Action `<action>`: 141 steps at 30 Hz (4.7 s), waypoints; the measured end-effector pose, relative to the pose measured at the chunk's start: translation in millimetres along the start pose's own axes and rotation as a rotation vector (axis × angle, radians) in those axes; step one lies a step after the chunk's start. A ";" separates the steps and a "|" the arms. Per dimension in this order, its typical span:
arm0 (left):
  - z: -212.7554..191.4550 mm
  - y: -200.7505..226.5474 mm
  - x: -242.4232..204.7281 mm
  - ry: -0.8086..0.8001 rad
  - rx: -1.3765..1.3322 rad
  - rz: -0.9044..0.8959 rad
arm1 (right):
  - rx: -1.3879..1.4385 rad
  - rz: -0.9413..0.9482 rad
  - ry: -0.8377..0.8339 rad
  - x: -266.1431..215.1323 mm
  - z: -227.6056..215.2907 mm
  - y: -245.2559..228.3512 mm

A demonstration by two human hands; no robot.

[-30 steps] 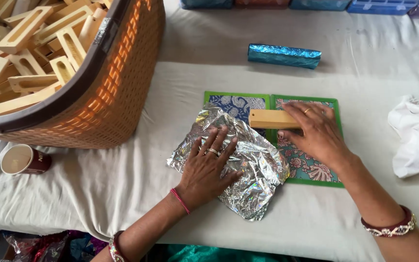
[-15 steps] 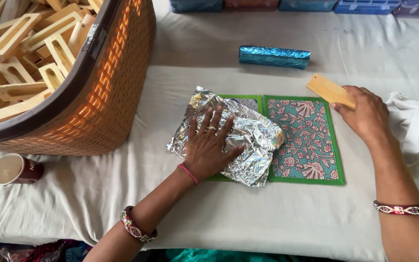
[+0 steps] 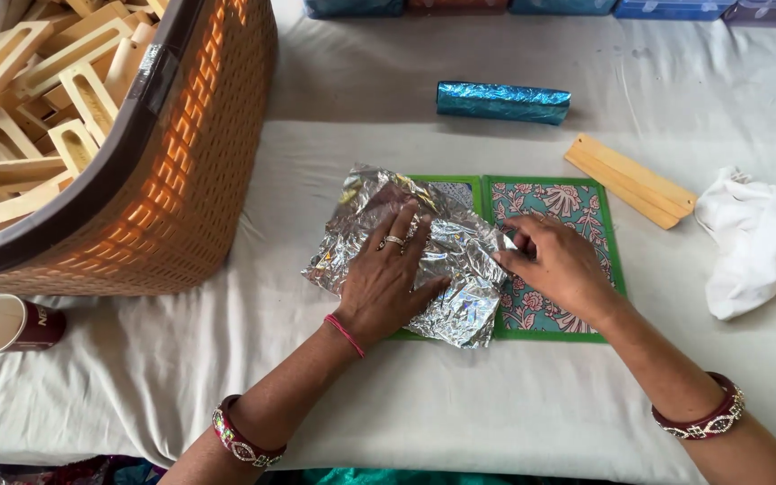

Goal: The person picks foil-wrapped wooden pieces from a basket, peels the metallic foil off each piece by hand, wipes the bare wood with a white cloth, and places the cleaned pieces on a patterned board beside the basket.

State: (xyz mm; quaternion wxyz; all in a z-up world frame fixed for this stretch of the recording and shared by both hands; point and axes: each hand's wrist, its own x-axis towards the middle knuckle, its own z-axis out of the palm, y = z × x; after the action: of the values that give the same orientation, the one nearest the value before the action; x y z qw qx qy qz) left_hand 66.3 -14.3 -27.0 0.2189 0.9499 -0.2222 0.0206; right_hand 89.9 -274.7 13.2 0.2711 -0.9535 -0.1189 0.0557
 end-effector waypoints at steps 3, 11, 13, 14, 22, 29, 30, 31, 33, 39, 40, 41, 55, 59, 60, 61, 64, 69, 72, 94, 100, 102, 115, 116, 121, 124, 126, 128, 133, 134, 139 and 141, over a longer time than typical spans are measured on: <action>-7.3 12.2 -0.2 -0.069 0.045 0.013 | -0.094 0.070 -0.012 -0.7 3.5 0.4; 4.8 7.2 -7.3 -0.033 0.217 0.161 | 0.211 0.001 0.155 0.7 12.5 12.1; -8.6 10.5 -6.4 -0.196 0.185 0.122 | 0.478 0.155 0.117 4.5 13.5 12.8; -5.7 7.9 -6.8 -0.196 0.184 0.123 | 0.477 0.156 0.118 6.2 11.7 13.5; -2.8 0.3 -3.9 -0.116 0.189 0.151 | 0.432 0.002 0.171 15.9 15.7 41.5; -45.6 32.6 44.7 0.326 0.112 0.315 | 0.529 -0.224 0.172 6.4 10.6 26.4; -42.9 34.5 53.3 0.416 0.108 0.417 | 0.503 -0.283 0.173 4.8 9.2 25.5; -40.1 36.6 61.8 0.507 0.102 0.519 | 0.476 -0.341 0.173 3.0 7.6 24.6; -28.1 32.9 76.6 0.187 -0.046 0.298 | 0.503 -0.241 0.198 1.3 11.0 28.5; -5.8 18.7 95.3 -0.052 -0.357 -0.080 | 1.033 0.168 -0.041 6.5 5.9 20.6; -8.2 18.7 94.9 -0.051 -0.400 -0.194 | 1.004 0.147 -0.154 7.9 14.3 37.1; -10.1 15.9 92.1 -0.052 -0.399 -0.193 | 1.005 0.147 -0.153 10.0 18.0 48.4; 9.3 2.0 55.0 0.342 -0.322 -0.277 | 0.052 -0.251 0.582 -4.1 -6.0 4.5; 10.8 10.6 54.6 0.319 -0.206 -0.267 | -0.172 -0.448 0.503 -22.2 11.1 -35.0; 9.6 11.3 55.4 0.311 -0.216 -0.288 | -0.177 -0.502 0.437 -22.6 24.7 -36.0; 8.5 12.0 56.1 0.304 -0.226 -0.309 | -0.182 -0.555 0.371 -23.0 38.3 -36.9; 12.7 1.0 54.0 0.349 -0.150 -0.249 | -0.367 -0.390 0.117 -13.1 56.1 -27.1; -20.0 -16.2 48.8 0.373 0.063 -0.263 | -0.427 -0.392 0.014 -9.6 54.9 -29.1; -30.7 12.4 43.2 0.490 -0.013 -0.026 | -0.433 -0.335 -0.035 -9.9 45.6 -42.0; -4.0 15.3 56.5 0.156 0.133 0.177 | -0.472 -0.189 -0.164 -2.6 36.3 -21.9; 11.6 -7.7 52.7 -0.022 0.143 0.150 | -0.484 -0.345 -0.137 -6.7 38.3 15.6; 12.5 -11.5 52.6 -0.030 0.164 0.144 | -0.506 -0.314 -0.174 -14.7 24.9 27.4; 5.5 -5.1 46.2 0.012 0.181 0.131 | 0.060 -0.430 0.200 -58.2 -62.5 -36.2; 4.7 -4.1 46.9 0.017 0.186 0.125 | 0.062 -0.438 0.199 -41.5 -50.1 -29.9; 8.1 -7.7 46.8 0.014 0.197 0.133 | -0.174 -0.549 -0.009 13.2 11.7 -29.6; 6.9 -7.7 47.8 -0.003 0.194 0.135 | -0.164 -0.703 0.015 1.4 28.8 -39.1; 7.0 -10.4 48.2 -0.021 0.179 0.125 | -0.169 -0.743 0.016 -14.3 34.1 -34.2; 7.2 -11.2 49.9 -0.038 0.163 0.121 | -0.176 -0.779 0.019 -32.8 37.8 -29.5; 8.4 -11.3 52.7 -0.078 0.167 0.125 | -0.366 -0.931 -0.103 -87.1 48.2 -31.5; 7.8 -10.2 52.4 -0.076 0.168 0.121 | -0.365 -0.936 -0.104 -90.9 43.7 -35.7; 5.8 -9.5 49.6 -0.074 0.195 0.110 | -0.020 -0.955 -0.267 -86.3 28.9 -38.8; 9.3 -9.0 49.4 -0.070 0.197 0.112 | -0.011 -0.887 -0.240 -58.5 32.1 -36.8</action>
State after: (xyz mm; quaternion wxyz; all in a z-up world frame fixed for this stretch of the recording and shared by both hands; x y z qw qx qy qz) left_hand 114.1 -31.4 -32.3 0.1153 0.9529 -0.2795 0.0213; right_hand 20.8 -243.3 8.0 0.2478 -0.7987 -0.5466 0.0434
